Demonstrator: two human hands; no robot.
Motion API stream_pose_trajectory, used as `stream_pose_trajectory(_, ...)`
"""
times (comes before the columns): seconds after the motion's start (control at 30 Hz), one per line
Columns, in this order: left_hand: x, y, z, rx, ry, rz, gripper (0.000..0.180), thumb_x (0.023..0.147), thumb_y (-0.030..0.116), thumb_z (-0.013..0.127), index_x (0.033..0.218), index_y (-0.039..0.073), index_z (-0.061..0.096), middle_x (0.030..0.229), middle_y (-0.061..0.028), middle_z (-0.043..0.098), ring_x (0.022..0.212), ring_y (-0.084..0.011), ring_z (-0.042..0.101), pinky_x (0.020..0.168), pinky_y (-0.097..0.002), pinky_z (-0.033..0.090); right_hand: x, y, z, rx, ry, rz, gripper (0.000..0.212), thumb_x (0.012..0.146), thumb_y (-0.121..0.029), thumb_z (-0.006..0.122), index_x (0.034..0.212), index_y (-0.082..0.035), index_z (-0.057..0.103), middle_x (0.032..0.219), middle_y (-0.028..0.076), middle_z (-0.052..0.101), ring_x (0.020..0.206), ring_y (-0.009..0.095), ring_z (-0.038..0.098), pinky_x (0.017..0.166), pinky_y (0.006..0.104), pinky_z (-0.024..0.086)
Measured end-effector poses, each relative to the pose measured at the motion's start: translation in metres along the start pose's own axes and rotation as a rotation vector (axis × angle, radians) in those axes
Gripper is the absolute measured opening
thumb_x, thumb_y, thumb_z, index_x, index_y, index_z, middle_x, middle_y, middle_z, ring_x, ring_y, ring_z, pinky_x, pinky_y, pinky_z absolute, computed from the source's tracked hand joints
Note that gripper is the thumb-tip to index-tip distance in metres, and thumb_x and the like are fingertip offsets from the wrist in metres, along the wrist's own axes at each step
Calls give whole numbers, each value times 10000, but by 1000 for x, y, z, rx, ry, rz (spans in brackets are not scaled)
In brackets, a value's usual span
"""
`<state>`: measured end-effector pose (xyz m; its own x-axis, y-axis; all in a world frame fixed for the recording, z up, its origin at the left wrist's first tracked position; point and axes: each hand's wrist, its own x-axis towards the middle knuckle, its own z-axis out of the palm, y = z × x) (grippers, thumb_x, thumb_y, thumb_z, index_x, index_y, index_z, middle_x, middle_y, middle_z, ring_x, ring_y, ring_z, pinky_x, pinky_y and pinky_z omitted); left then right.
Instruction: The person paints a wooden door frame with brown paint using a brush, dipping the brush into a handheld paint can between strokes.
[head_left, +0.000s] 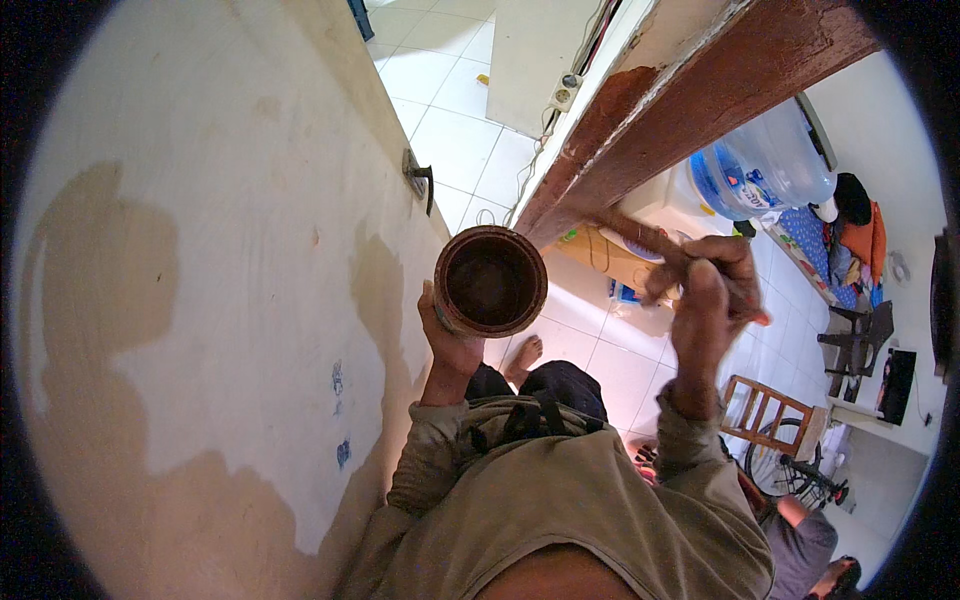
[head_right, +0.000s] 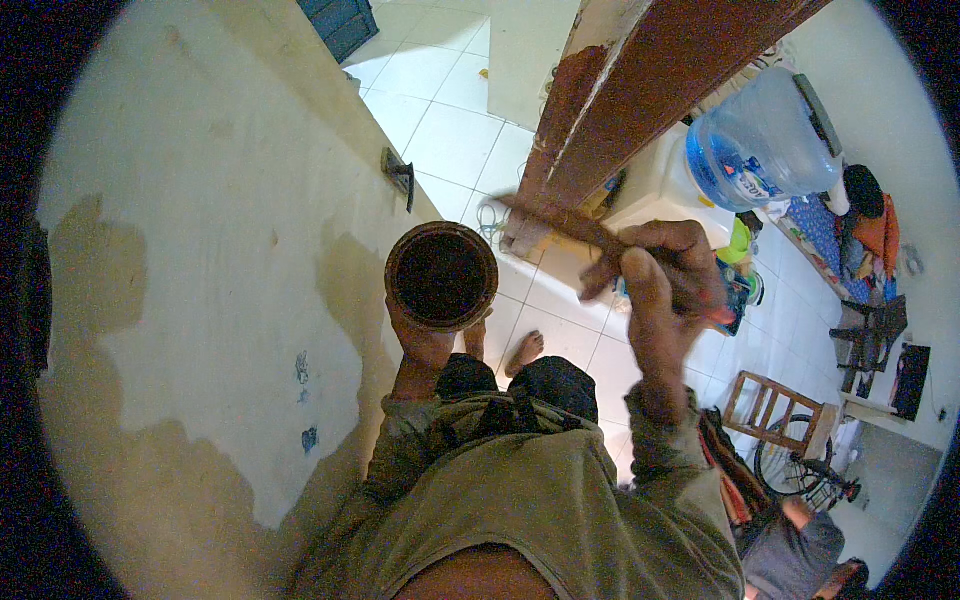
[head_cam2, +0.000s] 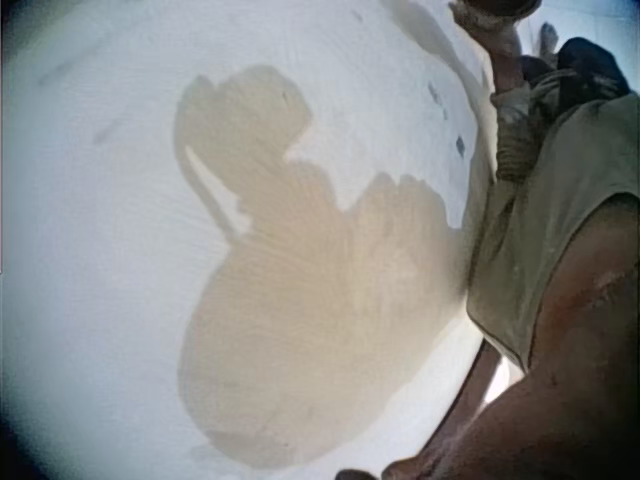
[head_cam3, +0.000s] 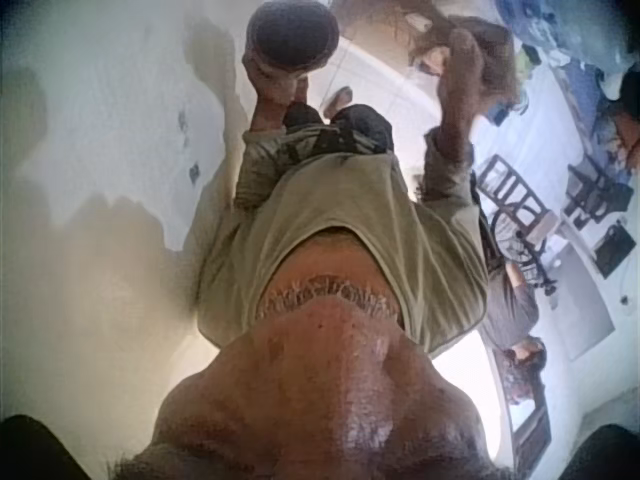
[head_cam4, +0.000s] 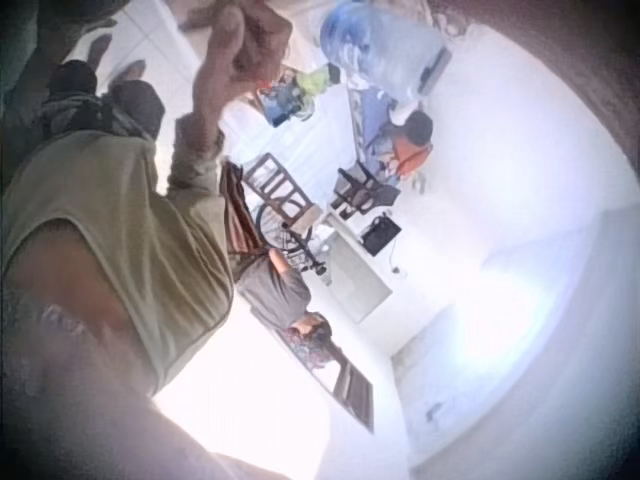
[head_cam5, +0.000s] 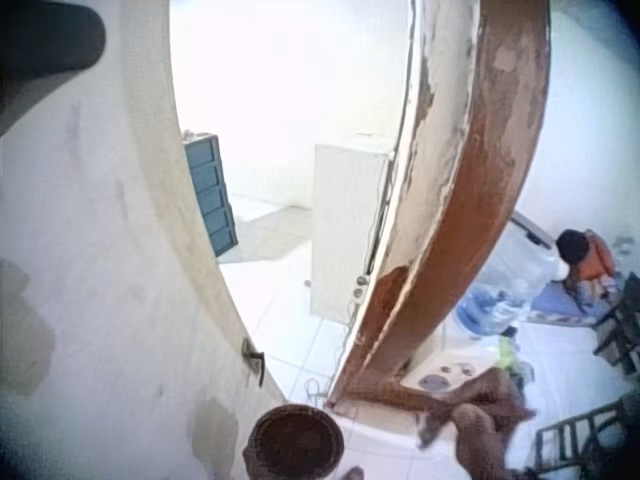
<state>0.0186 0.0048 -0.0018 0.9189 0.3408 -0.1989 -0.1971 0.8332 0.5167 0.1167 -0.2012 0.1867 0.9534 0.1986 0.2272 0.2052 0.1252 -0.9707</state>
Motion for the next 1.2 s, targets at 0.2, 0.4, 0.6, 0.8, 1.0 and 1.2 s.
stream_pose_trajectory(0.2,8,-10,4,-161,-14,-69,613,1008,538,344,1365,73,523,1336,-116,586,1245,-248,543,1086,-439,409,23,-37,25,-530,-459,-34,158,792,-138,805,883,-41,720,793,73,698,685,182,664,597,319,507)
stream_pose_trajectory(0.4,10,-21,4,-261,-48,-172,611,1008,548,348,1325,65,545,1295,-111,612,1211,-243,570,1047,-428,454,38,-5,40,-804,-677,-149,206,803,-295,774,854,-109,701,763,103,696,679,294,677,599,405,516)
stream_pose_trajectory(0.6,7,-22,7,-231,-34,-197,632,1006,564,344,1311,49,549,1274,-117,622,1165,-229,603,995,-409,501,37,2,40,-904,-756,-176,239,789,-335,771,830,-117,683,744,92,699,674,304,681,597,419,520)
stream_pose_trajectory(0.8,8,-22,6,-255,41,-219,639,1006,556,358,1320,30,540,1270,-119,624,1180,-233,593,1028,-414,475,42,-20,32,-752,-644,-82,195,778,-250,806,858,-92,725,764,87,713,663,256,693,606,368,539)
stream_pose_trajectory(1.0,11,-25,-4,-201,57,-188,632,1009,551,358,1337,40,531,1288,-105,613,1188,-233,581,1041,-415,457,32,-18,21,-590,-380,106,226,845,-249,771,851,-27,722,733,59,707,583,153,668,517,272,500)
stream_pose_trajectory(1.2,12,-23,-1,-235,76,-159,608,1014,546,366,1328,54,534,1274,-95,616,1172,-227,586,1024,-405,469,14,53,-4,71,23,630,251,966,-299,630,893,-59,623,684,51,666,509,117,619,417,215,414)
